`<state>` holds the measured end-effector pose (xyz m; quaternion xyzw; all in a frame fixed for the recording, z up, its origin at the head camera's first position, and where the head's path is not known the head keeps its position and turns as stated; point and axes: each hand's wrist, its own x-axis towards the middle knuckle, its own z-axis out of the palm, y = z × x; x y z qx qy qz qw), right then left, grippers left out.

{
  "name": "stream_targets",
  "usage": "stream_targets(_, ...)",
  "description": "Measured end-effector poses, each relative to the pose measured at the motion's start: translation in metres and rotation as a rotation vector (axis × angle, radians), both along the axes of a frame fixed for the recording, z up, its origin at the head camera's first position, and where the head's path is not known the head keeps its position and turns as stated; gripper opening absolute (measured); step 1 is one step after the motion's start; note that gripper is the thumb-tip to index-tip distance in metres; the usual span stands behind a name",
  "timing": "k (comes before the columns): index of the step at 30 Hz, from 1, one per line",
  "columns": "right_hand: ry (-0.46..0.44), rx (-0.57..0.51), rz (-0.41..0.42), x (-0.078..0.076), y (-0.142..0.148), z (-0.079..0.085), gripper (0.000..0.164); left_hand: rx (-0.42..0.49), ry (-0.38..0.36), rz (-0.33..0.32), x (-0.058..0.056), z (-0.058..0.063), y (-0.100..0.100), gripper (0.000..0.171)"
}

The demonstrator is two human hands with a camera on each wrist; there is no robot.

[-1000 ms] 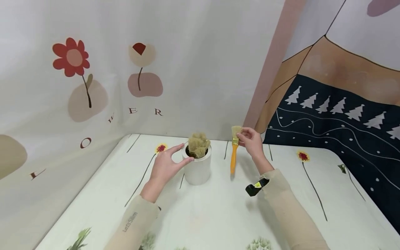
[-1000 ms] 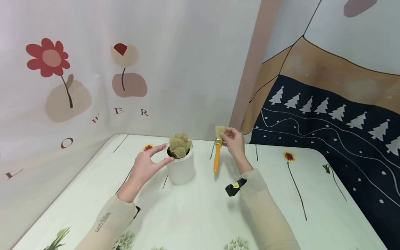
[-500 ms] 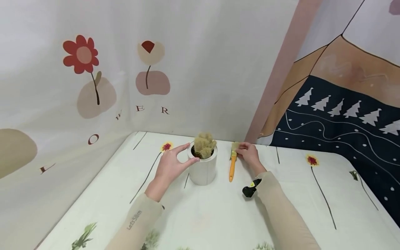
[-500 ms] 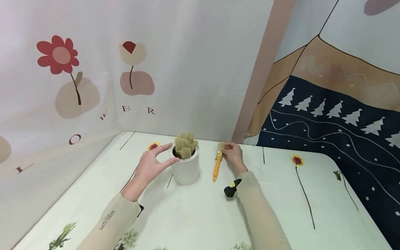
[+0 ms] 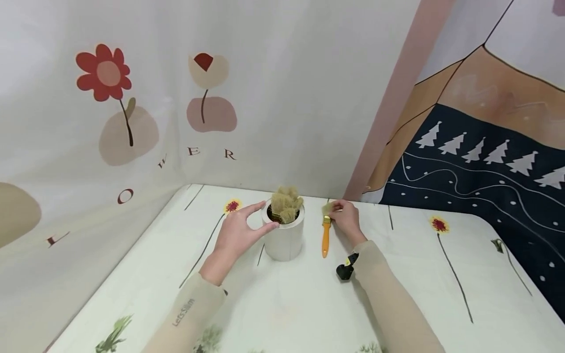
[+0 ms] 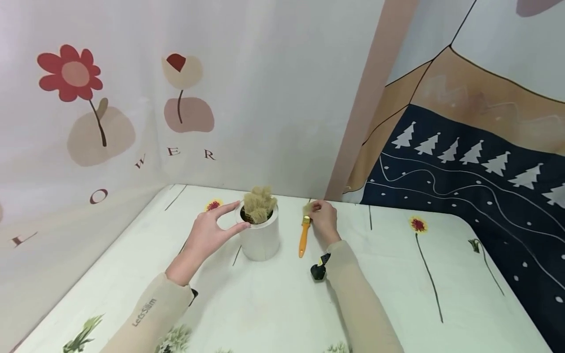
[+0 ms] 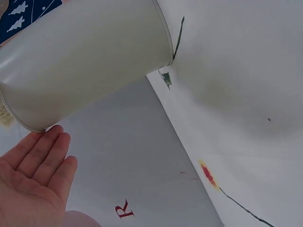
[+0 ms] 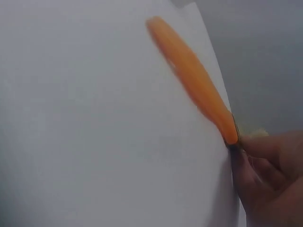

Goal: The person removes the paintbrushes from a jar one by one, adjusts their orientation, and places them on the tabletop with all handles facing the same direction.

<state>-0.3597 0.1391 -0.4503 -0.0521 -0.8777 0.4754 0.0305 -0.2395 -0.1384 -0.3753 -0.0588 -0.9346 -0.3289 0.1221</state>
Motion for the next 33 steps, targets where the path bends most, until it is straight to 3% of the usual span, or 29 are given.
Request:
stream_targets(7, 0.016, 0.084, -0.009, 0.0, -0.005, 0.006, 0.029, -0.016, 0.024, -0.007, -0.003, 0.003, 0.0, 0.071)
stream_targets(13, -0.015, 0.125, -0.02, 0.005, -0.006, -0.001, 0.04, -0.033, -0.003, -0.003, 0.0, 0.0, 0.0, 0.072)
stream_targets(16, -0.003, 0.06, -0.047, 0.006, -0.007, -0.006, 0.042, -0.033, 0.006, -0.005, 0.001, -0.001, -0.001, 0.071)
stream_targets(19, -0.008, -0.072, -0.081, 0.005, -0.005, -0.011, 0.041, -0.032, 0.022, -0.012, 0.002, -0.001, -0.004, 0.071)
stream_targets(24, -0.091, -0.296, -0.093, 0.003, 0.007, -0.011, 0.044, -0.027, 0.02, -0.003, 0.0, -0.004, -0.005, 0.071)
stream_targets(28, -0.105, -0.366, -0.054, 0.012, 0.013, -0.004, 0.05, -0.028, 0.012, -0.011, 0.002, -0.006, -0.004, 0.072)
stream_targets(33, -0.008, -0.386, 0.014, 0.023, 0.006, 0.014, 0.05, -0.016, 0.046, -0.009, 0.003, -0.004, -0.002, 0.071)
